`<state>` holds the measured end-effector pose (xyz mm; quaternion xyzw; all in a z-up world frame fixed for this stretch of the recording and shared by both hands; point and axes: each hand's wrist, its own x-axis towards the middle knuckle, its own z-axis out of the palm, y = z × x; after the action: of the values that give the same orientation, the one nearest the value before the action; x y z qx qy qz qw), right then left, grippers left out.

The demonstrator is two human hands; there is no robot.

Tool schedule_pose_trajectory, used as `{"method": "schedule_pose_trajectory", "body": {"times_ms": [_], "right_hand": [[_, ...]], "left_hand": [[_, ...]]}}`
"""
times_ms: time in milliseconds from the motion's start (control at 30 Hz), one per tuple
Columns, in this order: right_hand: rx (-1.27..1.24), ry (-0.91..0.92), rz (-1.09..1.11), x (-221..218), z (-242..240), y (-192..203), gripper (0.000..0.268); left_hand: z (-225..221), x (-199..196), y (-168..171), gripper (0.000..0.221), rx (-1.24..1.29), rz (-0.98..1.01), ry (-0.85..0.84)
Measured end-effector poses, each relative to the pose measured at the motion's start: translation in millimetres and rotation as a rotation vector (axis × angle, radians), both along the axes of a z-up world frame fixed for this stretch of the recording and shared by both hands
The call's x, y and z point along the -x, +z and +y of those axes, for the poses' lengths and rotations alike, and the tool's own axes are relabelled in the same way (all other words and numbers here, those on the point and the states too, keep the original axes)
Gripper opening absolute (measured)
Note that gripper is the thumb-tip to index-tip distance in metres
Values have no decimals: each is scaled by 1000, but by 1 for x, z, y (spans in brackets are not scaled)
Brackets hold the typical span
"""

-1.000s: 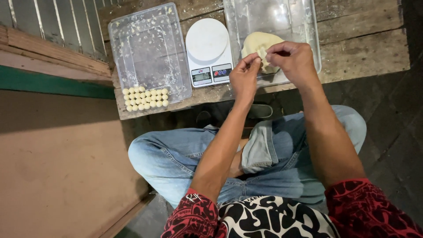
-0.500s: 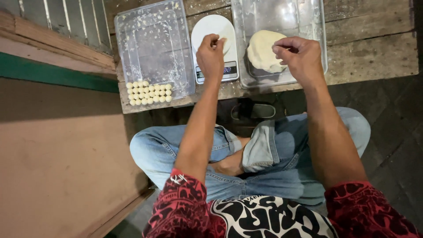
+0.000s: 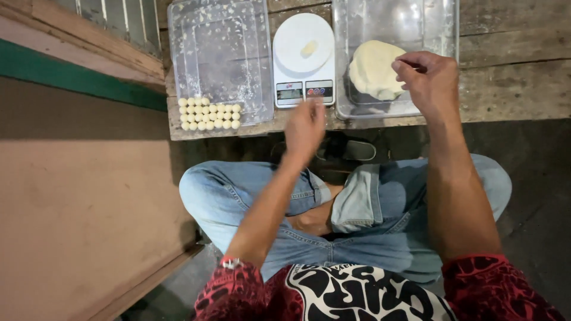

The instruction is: A person portions dough by pinching off small pieces, weighing them on a digital scale, rolling them into balls, and placing them in a tray.

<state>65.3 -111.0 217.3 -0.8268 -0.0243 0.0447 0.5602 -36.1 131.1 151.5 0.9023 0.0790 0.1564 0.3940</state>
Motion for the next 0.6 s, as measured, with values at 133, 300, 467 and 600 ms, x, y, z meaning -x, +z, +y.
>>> {"method": "schedule_pose_trajectory", "body": {"times_ms": [133,300,467,600], "right_hand": [[100,41,55,6,3,7,27],[291,105,123,13,7,-4,21],[357,148,179,41,24,18,17],[378,281,165,57,25,7,23]], "left_hand": [[-27,103,-48,25,-46,535,-367],[-31,86,-72,31,-113,726,-386],[-27,73,-103,23,-110,828,-317],[-24,68,-55,29,-49,905,-397]]}}
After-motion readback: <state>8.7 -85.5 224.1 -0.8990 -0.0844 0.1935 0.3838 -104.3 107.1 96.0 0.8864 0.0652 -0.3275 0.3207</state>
